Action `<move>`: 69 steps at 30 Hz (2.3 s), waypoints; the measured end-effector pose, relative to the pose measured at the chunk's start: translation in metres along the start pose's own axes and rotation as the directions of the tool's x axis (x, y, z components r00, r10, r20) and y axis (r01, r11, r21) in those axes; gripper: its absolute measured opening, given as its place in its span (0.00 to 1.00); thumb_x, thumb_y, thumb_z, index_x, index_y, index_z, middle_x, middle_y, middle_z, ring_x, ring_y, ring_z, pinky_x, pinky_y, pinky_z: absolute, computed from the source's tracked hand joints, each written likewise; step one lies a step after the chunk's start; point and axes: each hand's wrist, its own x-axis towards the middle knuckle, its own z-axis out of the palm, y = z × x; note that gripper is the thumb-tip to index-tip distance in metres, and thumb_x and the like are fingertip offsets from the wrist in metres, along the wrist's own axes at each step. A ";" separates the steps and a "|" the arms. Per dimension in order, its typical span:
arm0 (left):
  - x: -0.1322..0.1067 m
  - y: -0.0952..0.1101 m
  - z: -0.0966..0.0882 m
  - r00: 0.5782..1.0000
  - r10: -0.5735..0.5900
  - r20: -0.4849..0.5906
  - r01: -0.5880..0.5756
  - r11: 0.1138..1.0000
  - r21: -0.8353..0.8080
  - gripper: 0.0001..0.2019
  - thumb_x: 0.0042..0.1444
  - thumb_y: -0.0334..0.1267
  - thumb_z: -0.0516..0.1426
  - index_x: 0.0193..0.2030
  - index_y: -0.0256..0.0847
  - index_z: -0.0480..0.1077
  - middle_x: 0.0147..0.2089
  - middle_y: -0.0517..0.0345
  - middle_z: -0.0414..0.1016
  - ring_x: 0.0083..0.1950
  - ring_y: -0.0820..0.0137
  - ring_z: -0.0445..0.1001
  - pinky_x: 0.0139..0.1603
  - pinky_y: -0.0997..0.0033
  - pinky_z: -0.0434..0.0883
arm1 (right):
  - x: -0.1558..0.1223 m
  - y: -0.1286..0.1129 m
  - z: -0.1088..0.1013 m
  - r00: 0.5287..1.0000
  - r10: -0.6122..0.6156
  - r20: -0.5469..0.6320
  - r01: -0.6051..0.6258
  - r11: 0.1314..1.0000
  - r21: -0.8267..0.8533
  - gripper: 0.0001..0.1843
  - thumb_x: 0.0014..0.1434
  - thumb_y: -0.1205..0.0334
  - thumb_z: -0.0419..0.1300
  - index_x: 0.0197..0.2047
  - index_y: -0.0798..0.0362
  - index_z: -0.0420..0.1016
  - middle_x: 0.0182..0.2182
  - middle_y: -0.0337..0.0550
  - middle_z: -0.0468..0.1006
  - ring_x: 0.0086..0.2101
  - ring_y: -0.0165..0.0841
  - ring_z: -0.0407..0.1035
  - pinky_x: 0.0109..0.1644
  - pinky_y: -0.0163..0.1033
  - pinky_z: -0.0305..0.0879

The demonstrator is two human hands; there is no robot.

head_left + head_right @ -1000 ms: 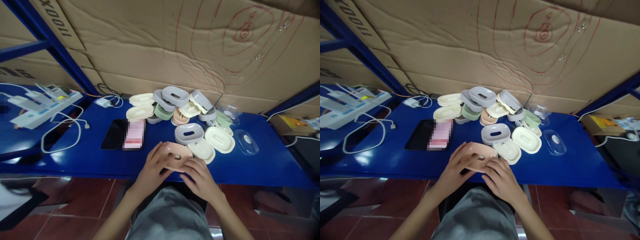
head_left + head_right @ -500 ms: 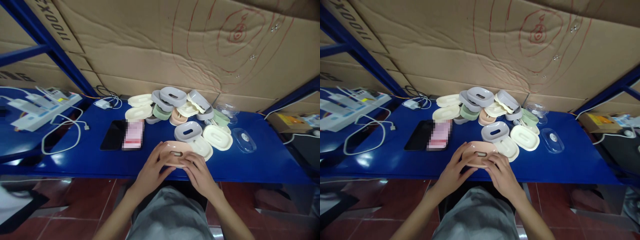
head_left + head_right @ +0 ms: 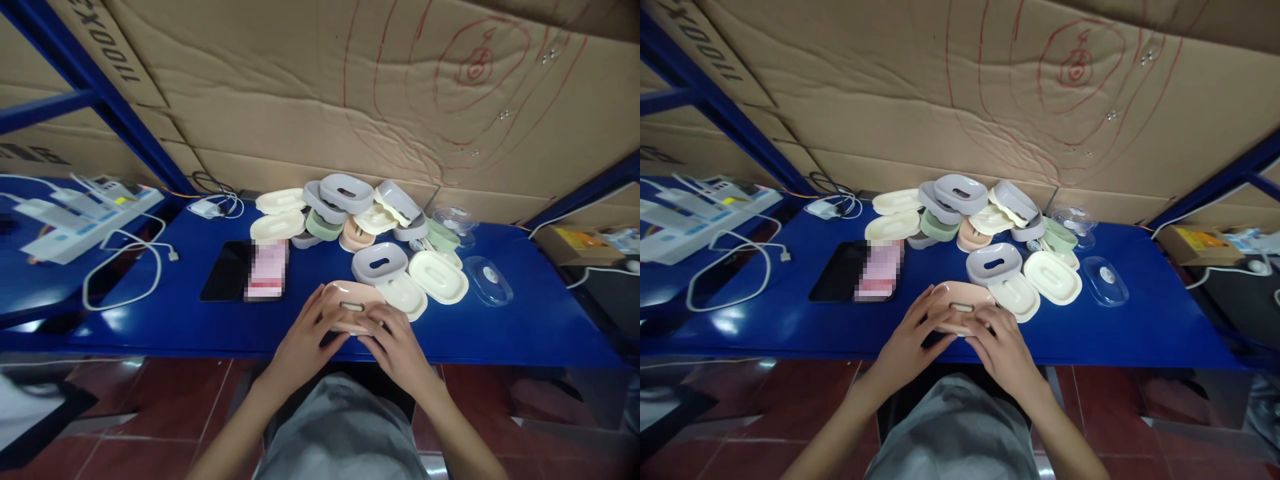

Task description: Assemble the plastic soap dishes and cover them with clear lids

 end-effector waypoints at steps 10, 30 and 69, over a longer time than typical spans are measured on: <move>0.003 0.004 -0.004 0.999 0.013 0.039 -0.014 1.000 0.026 0.16 0.71 0.35 0.61 0.64 0.46 0.74 0.76 0.49 0.67 0.81 0.48 0.56 0.73 0.42 0.73 | 0.011 0.045 -0.061 0.967 -0.060 -0.248 0.027 0.991 -0.132 0.23 0.74 0.66 0.58 0.68 0.43 0.72 0.61 0.49 0.80 0.63 0.45 0.73 0.66 0.57 0.70; 0.002 0.003 -0.003 0.997 0.063 0.041 -0.069 0.986 0.151 0.18 0.72 0.35 0.59 0.66 0.45 0.72 0.77 0.48 0.65 0.82 0.48 0.55 0.70 0.42 0.76 | 0.069 0.289 -0.133 0.853 0.298 -0.428 -0.391 0.908 -0.148 0.24 0.67 0.43 0.68 0.56 0.53 0.84 0.63 0.59 0.78 0.68 0.49 0.68 0.74 0.58 0.60; 0.002 0.009 -0.009 0.986 -0.147 0.079 0.151 0.988 -0.038 0.34 0.69 0.40 0.64 0.77 0.54 0.56 0.76 0.48 0.63 0.76 0.53 0.65 0.75 0.48 0.68 | 0.046 0.087 -0.038 0.999 -0.043 0.015 0.045 0.976 -0.213 0.28 0.74 0.53 0.60 0.74 0.42 0.65 0.70 0.53 0.71 0.71 0.50 0.62 0.71 0.62 0.66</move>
